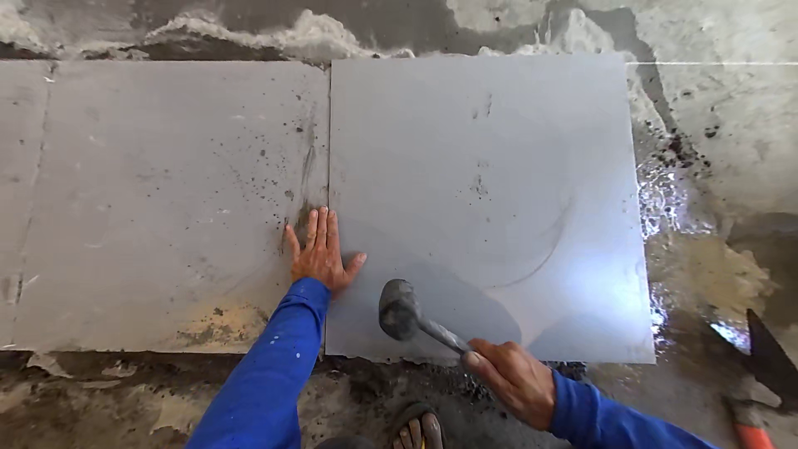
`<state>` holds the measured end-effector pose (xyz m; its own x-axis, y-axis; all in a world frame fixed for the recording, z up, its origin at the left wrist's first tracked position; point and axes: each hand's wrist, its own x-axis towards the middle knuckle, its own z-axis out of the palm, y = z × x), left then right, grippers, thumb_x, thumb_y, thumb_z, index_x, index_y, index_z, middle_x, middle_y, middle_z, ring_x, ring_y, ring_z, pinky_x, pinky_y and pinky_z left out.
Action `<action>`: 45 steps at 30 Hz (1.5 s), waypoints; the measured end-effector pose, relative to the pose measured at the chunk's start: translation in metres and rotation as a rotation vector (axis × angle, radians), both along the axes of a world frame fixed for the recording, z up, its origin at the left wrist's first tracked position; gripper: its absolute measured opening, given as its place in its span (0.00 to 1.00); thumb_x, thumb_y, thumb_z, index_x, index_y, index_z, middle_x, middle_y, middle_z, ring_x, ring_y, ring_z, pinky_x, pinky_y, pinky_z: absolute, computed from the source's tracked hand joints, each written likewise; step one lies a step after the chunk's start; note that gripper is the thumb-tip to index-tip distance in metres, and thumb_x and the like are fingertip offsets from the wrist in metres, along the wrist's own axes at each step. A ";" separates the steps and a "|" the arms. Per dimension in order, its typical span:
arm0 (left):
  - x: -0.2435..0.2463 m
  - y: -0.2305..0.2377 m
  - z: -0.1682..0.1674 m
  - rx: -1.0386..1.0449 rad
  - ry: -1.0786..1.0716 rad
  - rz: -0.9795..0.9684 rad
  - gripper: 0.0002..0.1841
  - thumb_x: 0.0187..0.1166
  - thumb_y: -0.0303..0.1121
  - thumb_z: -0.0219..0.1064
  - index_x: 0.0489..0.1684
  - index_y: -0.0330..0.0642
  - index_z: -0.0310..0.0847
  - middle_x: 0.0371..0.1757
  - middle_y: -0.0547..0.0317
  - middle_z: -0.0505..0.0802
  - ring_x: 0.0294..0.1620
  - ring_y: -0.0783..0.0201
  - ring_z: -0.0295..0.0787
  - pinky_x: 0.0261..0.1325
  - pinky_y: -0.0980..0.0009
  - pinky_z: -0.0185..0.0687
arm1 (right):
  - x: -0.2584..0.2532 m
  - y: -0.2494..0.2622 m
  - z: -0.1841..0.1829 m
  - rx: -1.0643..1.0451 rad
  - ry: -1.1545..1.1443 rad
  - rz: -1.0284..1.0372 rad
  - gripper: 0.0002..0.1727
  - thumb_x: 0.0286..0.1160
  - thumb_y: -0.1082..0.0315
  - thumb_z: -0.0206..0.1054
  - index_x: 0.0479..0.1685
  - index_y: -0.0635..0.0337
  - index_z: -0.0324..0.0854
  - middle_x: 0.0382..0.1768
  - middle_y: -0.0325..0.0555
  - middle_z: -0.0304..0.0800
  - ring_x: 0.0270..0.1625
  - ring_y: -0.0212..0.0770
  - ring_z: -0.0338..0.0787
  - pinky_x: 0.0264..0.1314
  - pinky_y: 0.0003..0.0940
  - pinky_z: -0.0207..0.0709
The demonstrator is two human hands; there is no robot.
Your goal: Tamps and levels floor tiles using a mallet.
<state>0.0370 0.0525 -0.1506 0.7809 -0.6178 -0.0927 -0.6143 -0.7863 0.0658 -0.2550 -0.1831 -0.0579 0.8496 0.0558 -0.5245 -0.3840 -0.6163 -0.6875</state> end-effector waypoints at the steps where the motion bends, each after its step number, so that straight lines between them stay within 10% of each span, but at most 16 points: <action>1: -0.001 0.001 -0.002 -0.007 -0.005 -0.004 0.60 0.72 0.82 0.31 0.97 0.41 0.45 0.97 0.50 0.55 0.99 0.49 0.39 0.90 0.27 0.21 | -0.007 0.002 -0.002 0.003 -0.058 0.004 0.42 0.88 0.30 0.35 0.31 0.56 0.81 0.11 0.40 0.73 0.15 0.40 0.80 0.16 0.43 0.73; 10: -0.007 0.000 0.002 0.005 0.019 -0.007 0.60 0.72 0.81 0.31 0.98 0.40 0.41 0.98 0.51 0.51 0.99 0.51 0.35 0.91 0.28 0.19 | -0.035 -0.008 0.001 0.020 0.108 0.004 0.40 0.89 0.34 0.40 0.39 0.61 0.84 0.17 0.50 0.82 0.22 0.50 0.88 0.26 0.55 0.80; 19: 0.000 -0.007 0.009 0.021 -0.016 0.008 0.62 0.68 0.83 0.37 0.94 0.36 0.52 0.95 0.44 0.59 0.97 0.45 0.46 0.91 0.27 0.29 | 0.068 -0.029 0.003 0.359 -0.046 -0.686 0.36 0.87 0.36 0.41 0.52 0.55 0.87 0.11 0.34 0.70 0.08 0.33 0.68 0.09 0.33 0.68; 28: 0.071 -0.096 0.004 -0.068 0.018 0.131 0.66 0.64 0.86 0.41 0.96 0.37 0.47 0.97 0.45 0.55 0.98 0.45 0.42 0.92 0.29 0.26 | 0.104 -0.083 -0.013 -0.022 -0.243 -0.746 0.41 0.89 0.35 0.33 0.49 0.56 0.88 0.17 0.37 0.78 0.16 0.35 0.76 0.21 0.39 0.76; 33: 0.070 -0.091 -0.003 -0.086 -0.064 0.115 0.66 0.63 0.86 0.37 0.94 0.36 0.53 0.94 0.40 0.61 0.96 0.41 0.51 0.91 0.29 0.34 | 0.135 -0.121 -0.012 0.093 -0.180 -0.980 0.37 0.89 0.41 0.37 0.56 0.60 0.86 0.14 0.39 0.74 0.11 0.38 0.72 0.14 0.40 0.73; 45: 0.068 -0.082 -0.002 -0.110 -0.039 0.045 0.69 0.64 0.87 0.38 0.94 0.28 0.47 0.93 0.32 0.58 0.95 0.34 0.48 0.89 0.26 0.34 | 0.108 -0.186 -0.015 -0.061 -0.043 -1.075 0.37 0.91 0.42 0.36 0.54 0.59 0.88 0.21 0.44 0.80 0.21 0.43 0.79 0.30 0.46 0.79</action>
<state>0.1051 -0.0299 -0.1527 0.8098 -0.5866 0.0047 -0.5822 -0.8027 0.1297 -0.1471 -0.3690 -0.0726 0.4550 -0.7563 -0.4700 -0.7213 -0.0036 -0.6926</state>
